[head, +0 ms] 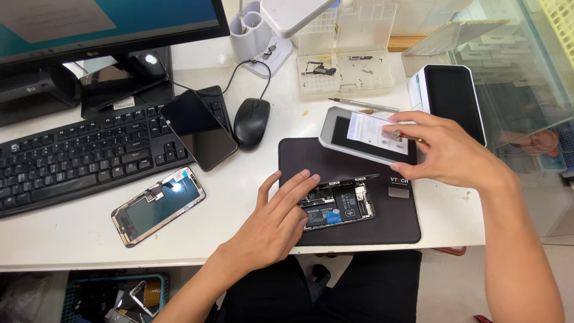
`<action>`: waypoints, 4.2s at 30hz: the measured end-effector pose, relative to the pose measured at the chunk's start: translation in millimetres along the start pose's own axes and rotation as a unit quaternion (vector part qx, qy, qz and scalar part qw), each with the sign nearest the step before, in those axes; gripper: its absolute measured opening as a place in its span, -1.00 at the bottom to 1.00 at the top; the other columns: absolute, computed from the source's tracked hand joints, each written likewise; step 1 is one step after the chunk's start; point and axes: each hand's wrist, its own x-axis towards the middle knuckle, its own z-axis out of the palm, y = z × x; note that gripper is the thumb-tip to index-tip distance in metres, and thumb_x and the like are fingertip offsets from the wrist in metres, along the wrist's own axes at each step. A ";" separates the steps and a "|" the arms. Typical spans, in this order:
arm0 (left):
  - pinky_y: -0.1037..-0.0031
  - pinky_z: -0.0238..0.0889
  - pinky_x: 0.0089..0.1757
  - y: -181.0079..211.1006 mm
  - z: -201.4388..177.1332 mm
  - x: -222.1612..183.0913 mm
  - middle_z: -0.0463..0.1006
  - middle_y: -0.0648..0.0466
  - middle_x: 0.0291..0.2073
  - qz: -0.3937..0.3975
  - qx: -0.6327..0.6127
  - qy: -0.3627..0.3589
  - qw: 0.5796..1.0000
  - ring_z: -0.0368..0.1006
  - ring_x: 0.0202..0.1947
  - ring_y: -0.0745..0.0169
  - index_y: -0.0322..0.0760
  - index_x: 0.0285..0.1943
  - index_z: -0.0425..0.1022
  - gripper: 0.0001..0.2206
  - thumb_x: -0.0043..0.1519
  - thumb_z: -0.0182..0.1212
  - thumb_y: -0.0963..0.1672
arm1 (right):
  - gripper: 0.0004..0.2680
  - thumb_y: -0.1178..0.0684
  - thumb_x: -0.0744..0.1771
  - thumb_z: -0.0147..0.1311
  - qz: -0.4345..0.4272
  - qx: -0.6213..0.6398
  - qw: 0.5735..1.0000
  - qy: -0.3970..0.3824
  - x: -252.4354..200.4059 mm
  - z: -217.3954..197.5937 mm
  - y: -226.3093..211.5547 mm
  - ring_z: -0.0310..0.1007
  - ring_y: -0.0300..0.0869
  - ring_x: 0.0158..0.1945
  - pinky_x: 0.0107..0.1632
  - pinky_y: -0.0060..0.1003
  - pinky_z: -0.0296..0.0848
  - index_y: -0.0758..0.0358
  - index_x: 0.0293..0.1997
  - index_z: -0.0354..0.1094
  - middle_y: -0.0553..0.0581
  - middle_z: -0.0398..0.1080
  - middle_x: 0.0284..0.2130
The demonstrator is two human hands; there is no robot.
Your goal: The person disassembles a smartphone by removing screws and prying open the casing. They then use a screwdriver to adjust internal components and place a part into a small container.
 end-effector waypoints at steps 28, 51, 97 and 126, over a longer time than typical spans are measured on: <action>-0.23 -0.17 0.33 0.2 0.9 0.6 0.25 -0.34 0.40 -0.008 0.001 -0.007 1.000 0.10 0.49 -0.24 -0.37 -0.29 0.37 -0.90 0.25 0.21 -0.24 | -0.74 -0.18 0.25 0.23 -0.142 -0.149 0.974 0.098 20.7 25.5 0.4 0.54 -0.17 -0.50 -0.35 -0.27 0.52 0.10 -0.11 0.60 -0.14 0.45 0.06; -0.23 -0.15 0.32 2.0 -1.9 2.4 0.26 -0.34 0.38 0.002 0.003 -0.003 1.000 0.13 0.47 -0.25 -0.38 -0.28 0.37 -0.91 0.25 0.19 -0.24 | -0.41 -0.41 0.07 0.42 0.105 -0.189 0.973 0.085 -55.6 31.4 -3.0 0.58 -0.04 -0.35 -0.29 -0.18 0.57 -0.07 0.15 0.48 0.09 0.26 0.15; -0.24 -0.14 0.33 0.1 0.5 -0.2 0.22 -0.33 0.41 0.002 0.001 -0.006 1.000 0.12 0.48 -0.26 -0.38 -0.26 0.35 -0.90 0.23 0.22 -0.25 | -0.23 -0.28 0.17 0.44 0.254 -0.186 0.920 0.233 -0.4 -3.2 39.1 0.48 0.28 -0.06 -0.12 0.13 0.51 0.53 0.38 0.17 0.51 0.31 0.04; -0.22 -0.16 0.36 4.5 0.3 -3.1 0.25 -0.35 0.41 0.003 0.015 -0.004 1.000 0.15 0.49 -0.22 -0.38 -0.27 0.35 -0.88 0.24 0.23 -0.24 | -0.87 0.23 0.20 0.32 -0.272 0.195 0.936 0.113 -15.8 50.1 -6.8 0.59 -0.30 -0.35 -0.30 -0.46 0.56 0.23 -0.25 0.61 0.02 0.57 -0.37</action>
